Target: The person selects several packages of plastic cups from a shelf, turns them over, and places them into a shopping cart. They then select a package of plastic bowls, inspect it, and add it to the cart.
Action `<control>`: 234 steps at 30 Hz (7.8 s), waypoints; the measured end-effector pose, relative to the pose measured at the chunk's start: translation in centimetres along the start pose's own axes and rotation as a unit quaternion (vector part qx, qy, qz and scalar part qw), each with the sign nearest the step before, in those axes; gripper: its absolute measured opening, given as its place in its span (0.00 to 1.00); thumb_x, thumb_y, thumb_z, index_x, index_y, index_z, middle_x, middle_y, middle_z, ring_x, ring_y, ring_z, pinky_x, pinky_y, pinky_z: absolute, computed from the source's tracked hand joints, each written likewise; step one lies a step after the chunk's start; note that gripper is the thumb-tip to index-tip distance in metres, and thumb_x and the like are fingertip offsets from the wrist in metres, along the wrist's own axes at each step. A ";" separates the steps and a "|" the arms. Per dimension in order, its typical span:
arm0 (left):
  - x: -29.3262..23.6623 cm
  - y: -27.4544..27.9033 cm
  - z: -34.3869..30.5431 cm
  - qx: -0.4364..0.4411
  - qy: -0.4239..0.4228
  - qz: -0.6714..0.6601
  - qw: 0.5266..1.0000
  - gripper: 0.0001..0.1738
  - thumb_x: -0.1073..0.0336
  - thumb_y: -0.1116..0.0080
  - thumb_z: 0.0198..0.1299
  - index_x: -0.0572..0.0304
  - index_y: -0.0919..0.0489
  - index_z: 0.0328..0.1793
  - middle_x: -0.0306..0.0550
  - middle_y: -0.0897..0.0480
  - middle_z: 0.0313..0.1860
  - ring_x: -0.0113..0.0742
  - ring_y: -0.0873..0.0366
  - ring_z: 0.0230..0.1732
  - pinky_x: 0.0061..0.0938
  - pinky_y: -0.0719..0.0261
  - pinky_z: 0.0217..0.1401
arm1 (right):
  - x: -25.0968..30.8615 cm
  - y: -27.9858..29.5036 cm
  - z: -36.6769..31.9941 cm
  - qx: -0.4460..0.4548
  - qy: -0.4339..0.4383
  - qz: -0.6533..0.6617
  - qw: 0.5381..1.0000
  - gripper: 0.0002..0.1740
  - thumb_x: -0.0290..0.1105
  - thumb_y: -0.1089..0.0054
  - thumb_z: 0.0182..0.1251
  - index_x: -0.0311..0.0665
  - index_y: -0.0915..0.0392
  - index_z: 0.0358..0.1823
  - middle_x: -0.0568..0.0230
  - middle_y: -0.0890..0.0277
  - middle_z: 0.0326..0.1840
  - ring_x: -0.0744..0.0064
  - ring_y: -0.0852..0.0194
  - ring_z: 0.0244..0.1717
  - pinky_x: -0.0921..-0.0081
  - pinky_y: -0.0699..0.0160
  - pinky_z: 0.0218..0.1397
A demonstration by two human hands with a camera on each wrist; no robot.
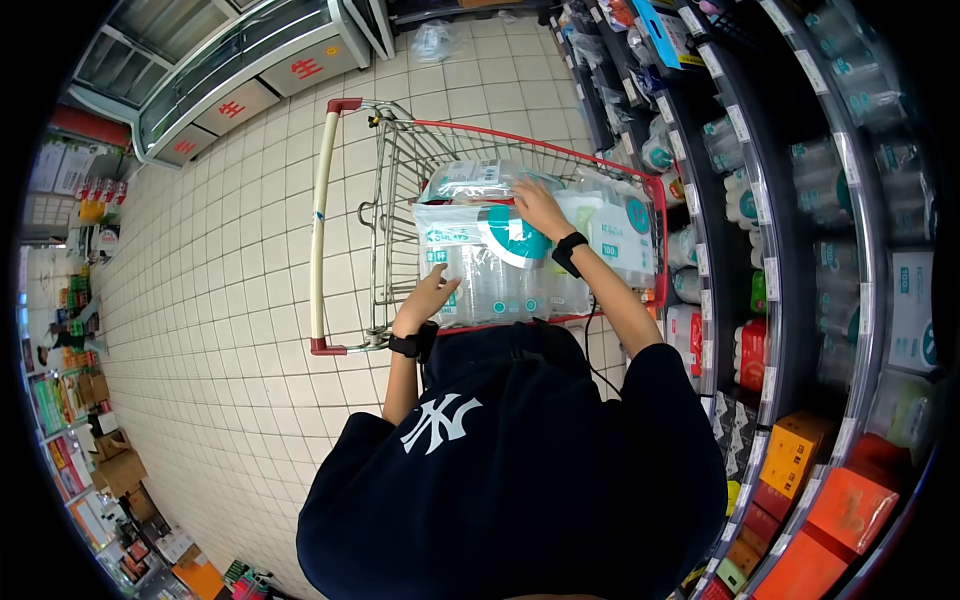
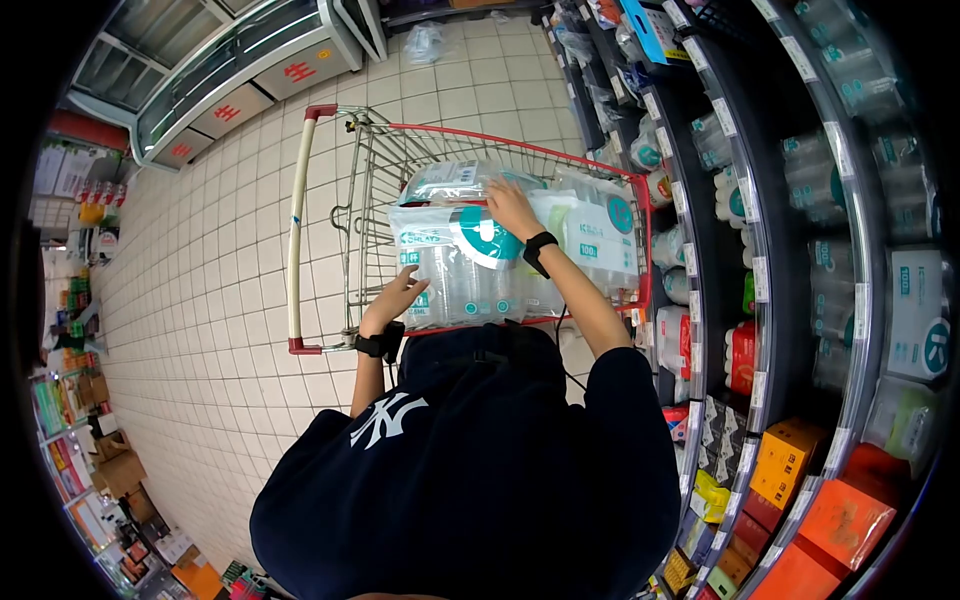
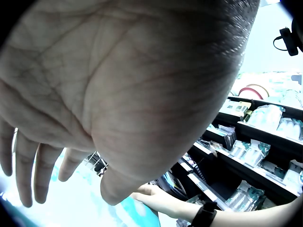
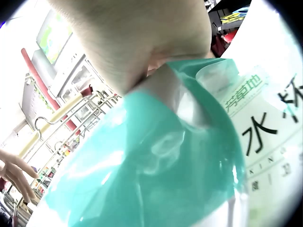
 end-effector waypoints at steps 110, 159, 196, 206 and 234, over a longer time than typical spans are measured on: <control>-18.0 -23.0 22.0 -0.082 -0.449 0.345 0.820 0.16 0.65 0.49 0.64 0.60 0.25 0.56 0.48 0.21 0.48 0.43 0.27 0.56 0.50 0.54 0.74 | -17.8 2.5 -16.5 -0.349 -0.446 0.021 0.824 0.32 0.51 0.48 0.67 0.47 0.41 0.67 0.28 0.40 0.61 0.40 0.29 0.52 0.57 0.23 0.45; -14.1 -29.7 27.6 -0.547 -0.620 0.188 0.530 0.11 0.60 0.51 0.67 0.42 0.17 0.38 0.23 0.21 0.33 0.28 0.33 0.35 0.28 0.45 0.48 | -24.3 -3.5 -18.6 -0.459 -0.032 0.031 0.887 0.37 0.37 0.43 0.62 0.47 0.49 0.72 0.56 0.24 0.22 0.61 0.26 0.17 0.69 0.29 0.19; -13.7 -26.8 30.2 -0.517 -0.617 0.253 0.537 0.12 0.58 0.52 0.69 0.46 0.17 0.42 0.24 0.20 0.31 0.27 0.34 0.33 0.26 0.42 0.50 | -39.5 -2.3 -78.9 -0.751 -0.295 0.000 0.591 0.11 0.28 0.37 0.64 0.33 0.32 0.37 0.70 0.30 0.36 0.84 0.32 0.37 0.86 0.30 0.42; -13.8 -25.6 30.8 -0.458 -0.620 0.264 0.580 0.14 0.56 0.52 0.69 0.49 0.17 0.46 0.29 0.17 0.39 0.28 0.29 0.39 0.26 0.41 0.53 | -38.1 -1.8 -79.4 -0.757 -0.306 0.010 0.577 0.14 0.32 0.41 0.67 0.35 0.32 0.49 0.56 0.29 0.56 0.71 0.30 0.56 0.74 0.26 0.57; -13.6 -26.6 30.9 -0.528 -0.609 0.283 0.520 0.13 0.56 0.55 0.70 0.48 0.20 0.43 0.29 0.18 0.39 0.34 0.28 0.36 0.34 0.41 0.60 | -37.3 2.1 -75.5 -0.575 -0.376 0.053 0.725 0.34 0.36 0.28 0.52 0.32 0.33 0.59 0.59 0.26 0.54 0.71 0.29 0.55 0.74 0.32 0.60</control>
Point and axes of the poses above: each hand's wrist, its own z-axis towards the middle knuckle, its own y-axis out of the back of the hand, x = y × z, the point moved 6 cm from there along z, towards the middle knuckle
